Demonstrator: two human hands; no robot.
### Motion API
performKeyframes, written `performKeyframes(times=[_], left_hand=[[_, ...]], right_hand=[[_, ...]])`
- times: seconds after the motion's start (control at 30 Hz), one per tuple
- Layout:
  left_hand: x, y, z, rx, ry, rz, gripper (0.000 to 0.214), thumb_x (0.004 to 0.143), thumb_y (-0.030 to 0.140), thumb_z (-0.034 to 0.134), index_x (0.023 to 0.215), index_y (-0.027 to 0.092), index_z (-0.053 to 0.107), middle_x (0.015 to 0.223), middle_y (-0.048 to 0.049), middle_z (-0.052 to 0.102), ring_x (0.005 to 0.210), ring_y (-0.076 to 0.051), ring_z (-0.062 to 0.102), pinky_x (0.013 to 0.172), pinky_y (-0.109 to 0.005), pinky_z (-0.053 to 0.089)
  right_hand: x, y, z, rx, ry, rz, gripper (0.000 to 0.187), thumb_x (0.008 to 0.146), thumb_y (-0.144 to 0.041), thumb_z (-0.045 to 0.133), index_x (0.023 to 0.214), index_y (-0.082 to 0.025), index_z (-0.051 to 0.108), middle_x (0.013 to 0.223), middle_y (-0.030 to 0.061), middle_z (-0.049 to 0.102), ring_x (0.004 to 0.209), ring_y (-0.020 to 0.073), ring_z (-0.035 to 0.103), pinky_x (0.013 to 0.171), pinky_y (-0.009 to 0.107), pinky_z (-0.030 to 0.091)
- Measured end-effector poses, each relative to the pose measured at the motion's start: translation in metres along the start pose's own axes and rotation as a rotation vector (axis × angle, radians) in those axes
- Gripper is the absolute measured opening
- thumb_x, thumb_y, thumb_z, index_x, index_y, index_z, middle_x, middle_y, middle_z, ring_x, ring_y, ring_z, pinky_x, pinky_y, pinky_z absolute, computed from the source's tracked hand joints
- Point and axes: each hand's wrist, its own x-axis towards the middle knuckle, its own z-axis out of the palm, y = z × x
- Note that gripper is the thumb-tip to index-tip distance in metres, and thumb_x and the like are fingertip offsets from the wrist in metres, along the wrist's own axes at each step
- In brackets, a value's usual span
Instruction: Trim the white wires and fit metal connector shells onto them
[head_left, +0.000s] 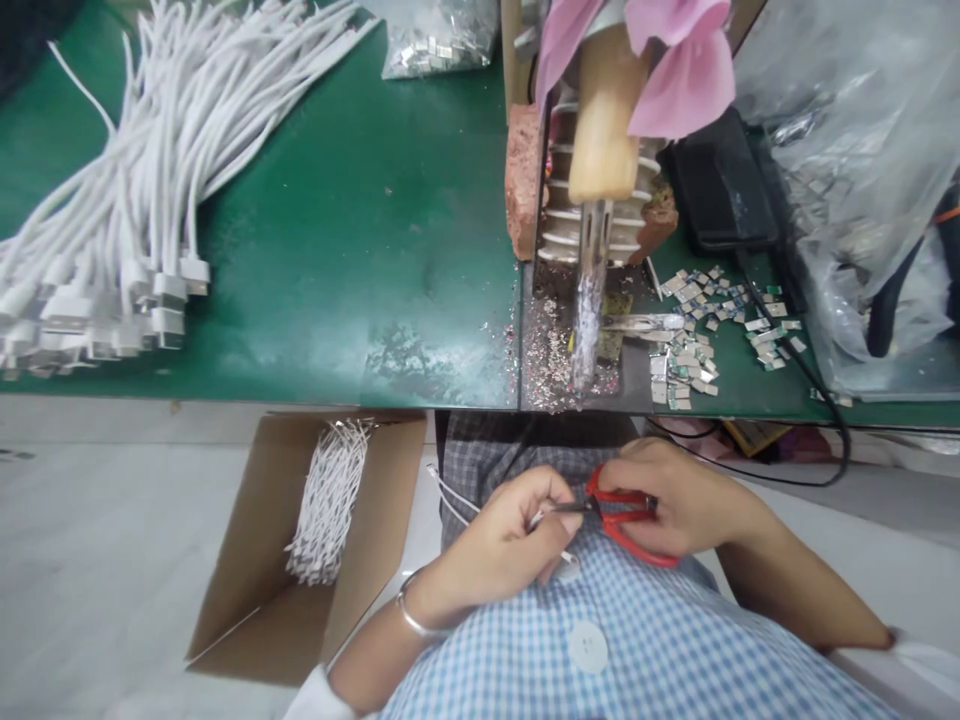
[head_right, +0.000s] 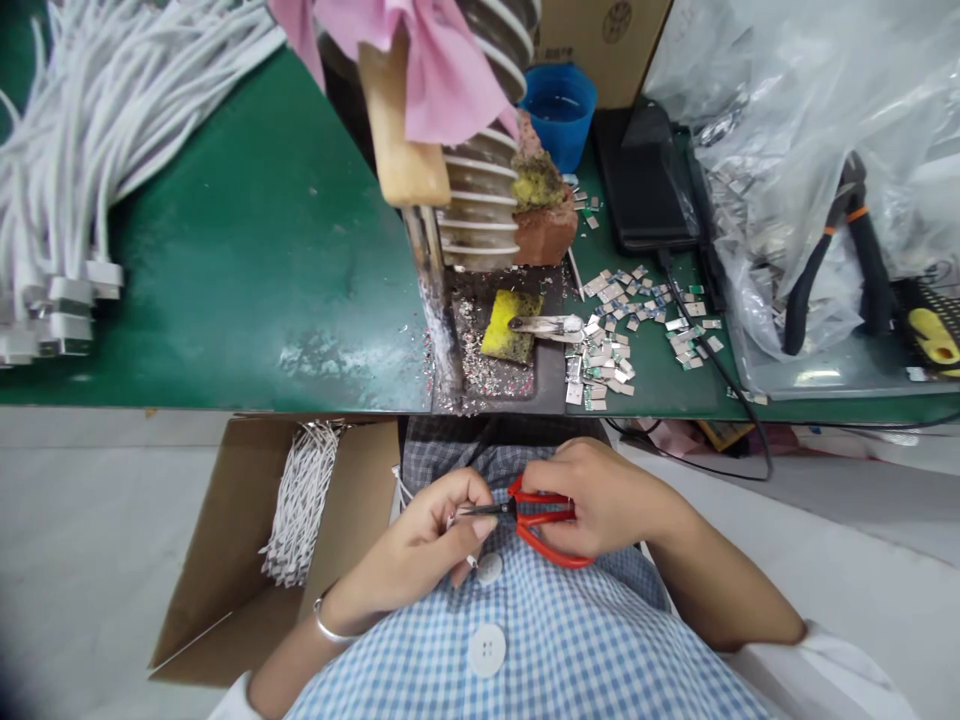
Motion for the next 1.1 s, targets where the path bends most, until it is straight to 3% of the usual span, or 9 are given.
performKeyframes(times=[0.47, 0.77, 1.1], left_hand=[[-0.0005, 0.0023, -0.0026, 0.196, -0.054, 0.075, 0.015, 0.093, 0.027, 0.047, 0.080, 0.020, 0.042, 0.054, 0.0096, 0.043, 0.043, -0.007, 0.040, 0.044, -0.018, 0.029], [-0.0024, -0.0013, -0.0062, 0.144, -0.026, 0.069, 0.020, 0.092, 0.035, 0.048, 0.080, 0.019, 0.043, 0.061, 0.0060, 0.044, 0.051, -0.009, 0.043, 0.049, -0.021, 0.034], [0.0005, 0.0051, -0.0049, 0.270, -0.094, 0.135, 0.016, 0.091, 0.025, 0.048, 0.078, 0.021, 0.040, 0.063, 0.0064, 0.043, 0.055, -0.009, 0.041, 0.052, -0.022, 0.033]], right_hand=[[-0.0036, 0.0022, -0.0031, -0.078, -0.131, 0.048, 0.009, 0.078, -0.020, 0.052, 0.069, -0.020, 0.050, 0.054, -0.0053, 0.044, 0.052, 0.0104, 0.038, 0.053, 0.023, 0.024], [-0.0069, 0.0030, -0.0012, -0.014, -0.032, 0.017, 0.004, 0.073, -0.016, 0.051, 0.072, -0.020, 0.052, 0.054, -0.0058, 0.044, 0.051, 0.0102, 0.038, 0.055, 0.022, 0.028], [-0.0006, -0.0042, -0.0049, -0.021, -0.087, 0.036, 0.007, 0.074, -0.026, 0.053, 0.074, -0.020, 0.055, 0.054, -0.0042, 0.049, 0.051, 0.0114, 0.043, 0.054, 0.024, 0.029]])
